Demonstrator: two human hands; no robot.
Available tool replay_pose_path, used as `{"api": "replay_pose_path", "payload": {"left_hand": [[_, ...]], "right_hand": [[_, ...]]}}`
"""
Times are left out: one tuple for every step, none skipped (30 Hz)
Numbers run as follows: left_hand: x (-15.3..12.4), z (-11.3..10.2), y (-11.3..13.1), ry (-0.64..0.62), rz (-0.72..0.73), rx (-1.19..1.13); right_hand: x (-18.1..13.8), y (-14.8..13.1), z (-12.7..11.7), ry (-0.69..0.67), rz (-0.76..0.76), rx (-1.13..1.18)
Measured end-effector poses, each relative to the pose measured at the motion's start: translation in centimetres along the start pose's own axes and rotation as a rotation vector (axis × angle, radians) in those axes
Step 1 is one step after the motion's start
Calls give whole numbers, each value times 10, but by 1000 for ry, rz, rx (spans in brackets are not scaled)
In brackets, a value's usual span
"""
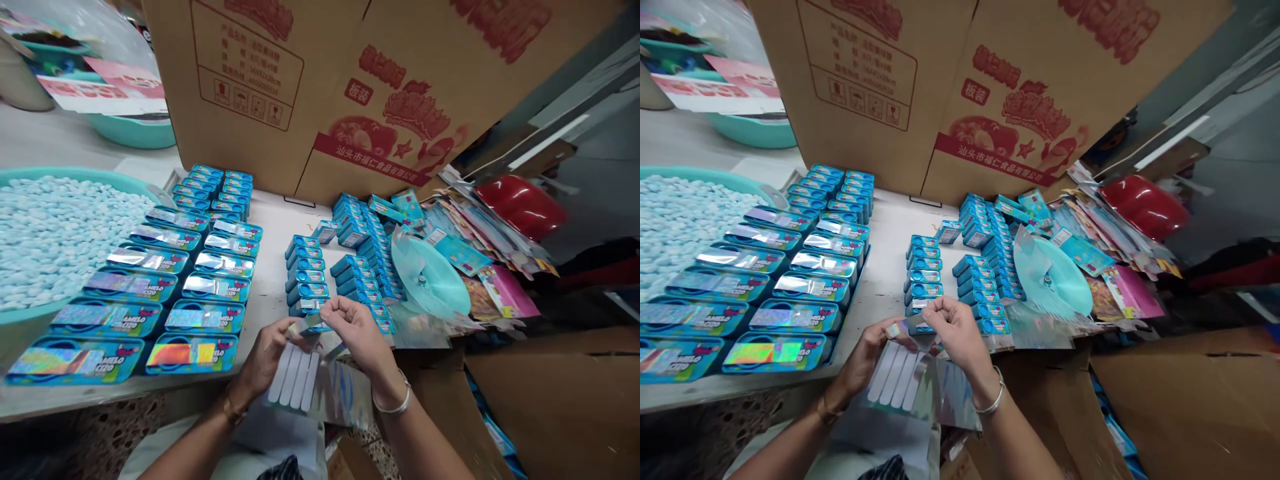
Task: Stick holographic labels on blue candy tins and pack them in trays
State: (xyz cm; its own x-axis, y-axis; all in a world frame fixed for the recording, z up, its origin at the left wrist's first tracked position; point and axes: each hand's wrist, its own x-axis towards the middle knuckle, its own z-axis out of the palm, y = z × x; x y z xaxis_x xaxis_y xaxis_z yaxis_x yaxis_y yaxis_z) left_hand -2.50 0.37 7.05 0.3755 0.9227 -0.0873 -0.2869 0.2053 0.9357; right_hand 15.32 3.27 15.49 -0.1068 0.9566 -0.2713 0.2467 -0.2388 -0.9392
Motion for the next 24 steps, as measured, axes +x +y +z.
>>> {"api": "replay_pose_path", "payload": {"left_hand": [[6, 1, 3, 60, -16, 49], [13, 2, 4, 127, -30, 116], [20, 2, 5, 193, -38, 186], [27, 1, 5, 248, -40, 246], [34, 0, 5, 290, -34, 294], [40, -2, 5, 322, -23, 331], [46, -4, 5, 346, -11, 361], [51, -5, 5, 362, -2, 390], [56, -6, 6, 372, 2, 419], [60, -7, 6, 373, 0, 448], [63, -8, 6, 371, -7, 475], [66, -9, 6, 365, -16, 501], [69, -9, 6, 362, -26, 525], [72, -9, 5, 360, -36, 546], [74, -10, 4, 361, -44, 564], [75, -11, 3, 360, -50, 578], [77, -12, 1, 360, -56, 587], [79, -13, -1, 360, -63, 593], [80, -15, -3, 365, -69, 598], [81, -16, -5, 371, -75, 600], [83, -17, -7, 376, -79, 599], [84, -18, -10, 377, -80, 589], [85, -19, -13, 375, -77, 566], [87, -19, -17, 367, -73, 529]], "right_hand": [[7, 3, 2, 9, -8, -7], [14, 6, 4, 23, -15, -18], [19, 9, 5, 43, -18, -33], [25, 11, 7, 75, -20, -56], [30, 14, 8, 111, -24, -91], [35, 16, 9, 150, -31, -137], [39, 19, 10, 191, -44, -189], [43, 21, 10, 230, -60, -245], [47, 23, 11, 263, -76, -299], [51, 25, 10, 289, -86, -348], [54, 27, 10, 311, -90, -390], [57, 29, 9, 331, -92, -429], [60, 31, 8, 343, -91, -464], [62, 33, 7, 350, -89, -495], [64, 35, 6, 355, -89, -523], [66, 37, 6, 358, -89, -547], [68, 39, 6, 357, -90, -571], [69, 40, 6, 354, -89, -596], [70, 41, 7, 354, -86, -621], [71, 42, 8, 355, -83, -646], [72, 43, 9, 358, -80, -669], [73, 44, 10, 360, -78, -688], [73, 45, 10, 360, -80, -699], [73, 45, 11, 361, -83, -700]]}}
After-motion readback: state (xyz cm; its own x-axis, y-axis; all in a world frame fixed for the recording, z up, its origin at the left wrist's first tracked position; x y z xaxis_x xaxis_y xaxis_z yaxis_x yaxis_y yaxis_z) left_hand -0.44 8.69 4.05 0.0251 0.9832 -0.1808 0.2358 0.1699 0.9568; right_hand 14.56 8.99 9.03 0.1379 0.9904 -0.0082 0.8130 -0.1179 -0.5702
